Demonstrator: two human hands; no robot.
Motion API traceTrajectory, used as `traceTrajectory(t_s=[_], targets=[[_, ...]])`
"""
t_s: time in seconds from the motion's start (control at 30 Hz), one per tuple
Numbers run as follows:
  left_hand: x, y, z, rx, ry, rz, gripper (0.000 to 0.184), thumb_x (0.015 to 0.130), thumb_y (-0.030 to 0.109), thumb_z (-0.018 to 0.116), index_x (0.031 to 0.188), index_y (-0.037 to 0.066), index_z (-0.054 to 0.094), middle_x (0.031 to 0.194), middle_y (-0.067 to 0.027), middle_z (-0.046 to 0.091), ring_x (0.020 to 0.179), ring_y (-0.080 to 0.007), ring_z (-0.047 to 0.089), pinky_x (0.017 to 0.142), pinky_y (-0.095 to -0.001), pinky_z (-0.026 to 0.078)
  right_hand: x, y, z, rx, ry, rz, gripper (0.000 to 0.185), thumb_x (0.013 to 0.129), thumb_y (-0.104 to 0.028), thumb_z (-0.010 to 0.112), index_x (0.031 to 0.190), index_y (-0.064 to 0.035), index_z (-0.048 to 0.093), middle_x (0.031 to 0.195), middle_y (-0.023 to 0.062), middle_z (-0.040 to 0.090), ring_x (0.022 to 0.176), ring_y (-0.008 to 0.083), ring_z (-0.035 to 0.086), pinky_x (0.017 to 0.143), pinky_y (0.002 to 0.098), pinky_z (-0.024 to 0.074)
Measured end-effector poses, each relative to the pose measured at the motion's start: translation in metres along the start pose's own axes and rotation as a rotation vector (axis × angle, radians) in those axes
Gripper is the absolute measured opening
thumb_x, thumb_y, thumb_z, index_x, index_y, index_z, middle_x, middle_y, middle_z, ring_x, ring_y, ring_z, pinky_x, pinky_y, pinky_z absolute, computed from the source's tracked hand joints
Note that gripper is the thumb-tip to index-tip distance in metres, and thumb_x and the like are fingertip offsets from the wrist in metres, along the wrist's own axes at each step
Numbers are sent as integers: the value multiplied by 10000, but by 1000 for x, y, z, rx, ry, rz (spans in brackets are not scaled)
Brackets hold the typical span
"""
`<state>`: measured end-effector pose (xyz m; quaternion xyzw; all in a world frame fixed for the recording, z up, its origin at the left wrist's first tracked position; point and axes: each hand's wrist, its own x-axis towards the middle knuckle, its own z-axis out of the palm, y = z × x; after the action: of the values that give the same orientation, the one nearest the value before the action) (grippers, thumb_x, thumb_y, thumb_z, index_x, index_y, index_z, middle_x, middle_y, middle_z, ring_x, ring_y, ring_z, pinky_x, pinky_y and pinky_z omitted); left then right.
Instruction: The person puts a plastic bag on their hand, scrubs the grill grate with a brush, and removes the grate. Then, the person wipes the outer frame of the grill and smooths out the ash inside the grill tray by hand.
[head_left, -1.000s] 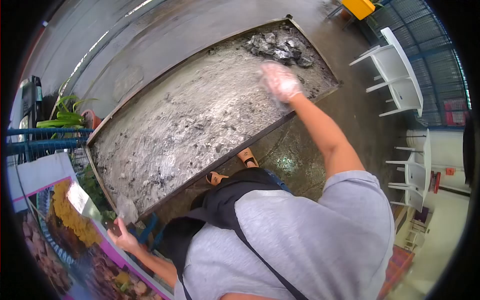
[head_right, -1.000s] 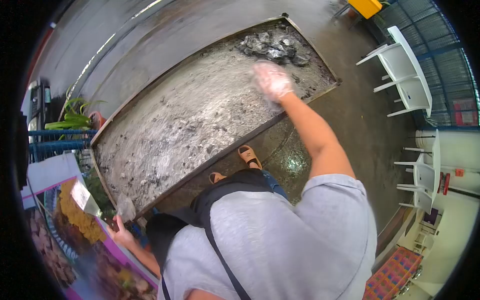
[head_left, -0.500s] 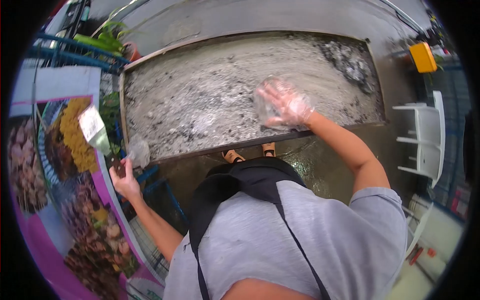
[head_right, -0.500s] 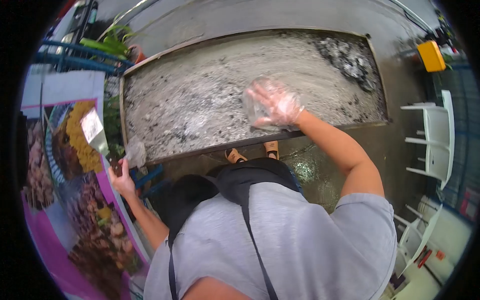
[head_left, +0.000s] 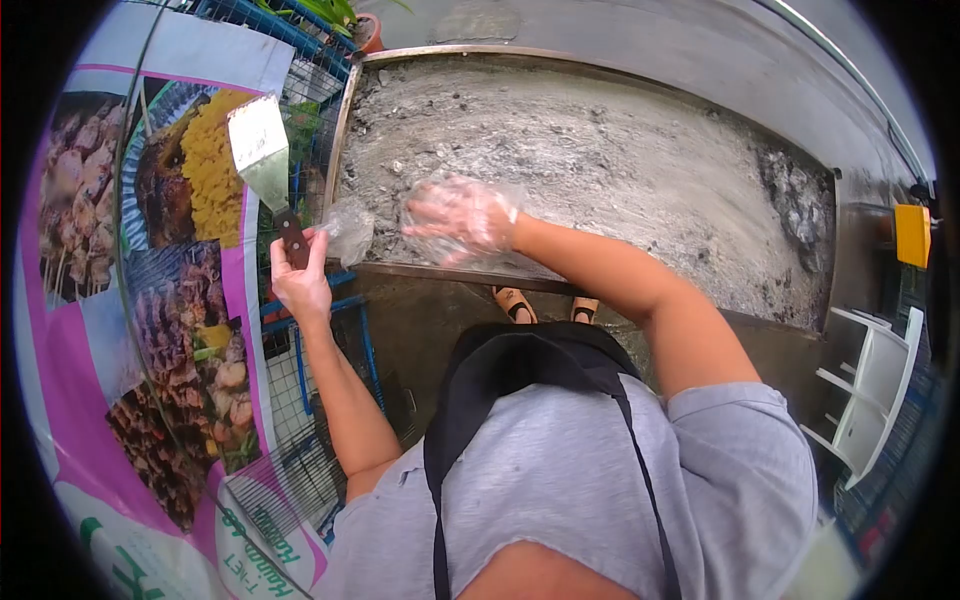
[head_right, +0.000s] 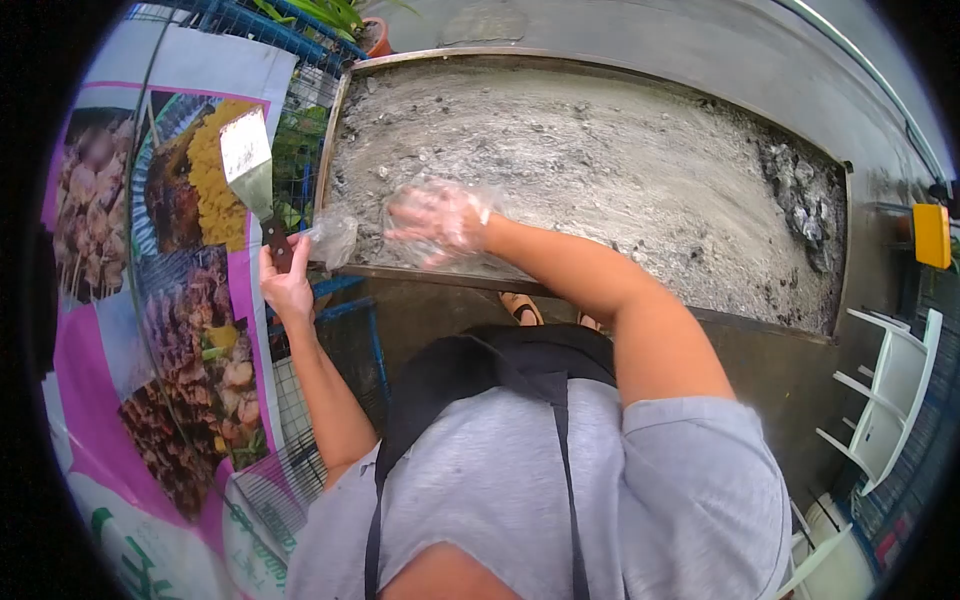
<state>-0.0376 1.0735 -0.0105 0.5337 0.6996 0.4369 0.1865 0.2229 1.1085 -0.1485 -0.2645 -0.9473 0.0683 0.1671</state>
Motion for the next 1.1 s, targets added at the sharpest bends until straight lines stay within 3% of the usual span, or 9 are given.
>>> traceTrajectory(t_s=[0.23,0.3,0.43,0.5,0.6,0.77,0.87,1.0,1.1], targets=[[13,22,-1,-75,2,-1,196,821,108,743,956,16,634,879,-18,664,803,-97,605,753,-256,479,74,18,7,-108,-93,137,805,806,-733,450,1481,-330,280,1568,50,206,1445,327,161,1136,576,128],[21,25,-6,-81,7,20,198,817,106,747,952,22,628,882,-20,672,800,-92,612,752,-252,488,72,20,-3,-35,-116,594,828,818,-745,413,1494,-294,254,1568,91,193,1440,358,155,1133,577,129],[32,32,-10,-224,7,31,199,816,99,751,950,27,623,895,-22,673,809,-89,614,763,-250,492,75,-3,14,-44,32,476,824,842,-747,363,1497,-262,246,1549,120,228,1427,370,190,1132,579,119],[39,34,-12,-261,6,63,190,824,81,742,957,25,618,902,-25,667,819,-92,611,772,-248,486,79,-17,3,-19,94,373,761,861,-669,443,1481,-257,283,1493,148,322,1394,356,273,1088,596,230],[42,41,-15,-345,22,60,186,828,60,733,963,23,612,903,-27,661,815,-90,606,768,-245,483,88,-19,13,-26,28,7,694,859,-609,500,1443,-267,350,1461,140,366,1379,338,304,1089,599,255],[51,39,-23,-344,8,62,193,828,37,726,972,20,599,914,-32,652,808,-88,599,755,-238,476,107,34,18,-144,123,-54,667,854,-584,512,1423,-264,377,1452,139,373,1389,322,291,1096,602,246],[55,41,-24,-358,24,47,199,826,33,726,977,21,596,918,-35,650,817,-89,599,764,-237,475,118,53,4,-191,95,332,646,860,-587,507,1409,-259,413,1469,119,364,1381,314,314,1101,592,243],[62,44,-24,-391,25,52,203,825,27,725,981,19,594,925,-39,650,826,-92,600,776,-241,476,125,62,15,-88,33,-33,578,873,-553,516,1374,-271,461,1482,92,361,1384,278,318,1115,566,246],[65,48,-23,-441,23,58,210,823,19,723,986,15,591,931,-40,649,831,-95,600,782,-244,477,136,86,18,-127,49,21,496,893,-470,528,1349,-280,483,1447,78,408,1355,278,369,1117,577,235]])
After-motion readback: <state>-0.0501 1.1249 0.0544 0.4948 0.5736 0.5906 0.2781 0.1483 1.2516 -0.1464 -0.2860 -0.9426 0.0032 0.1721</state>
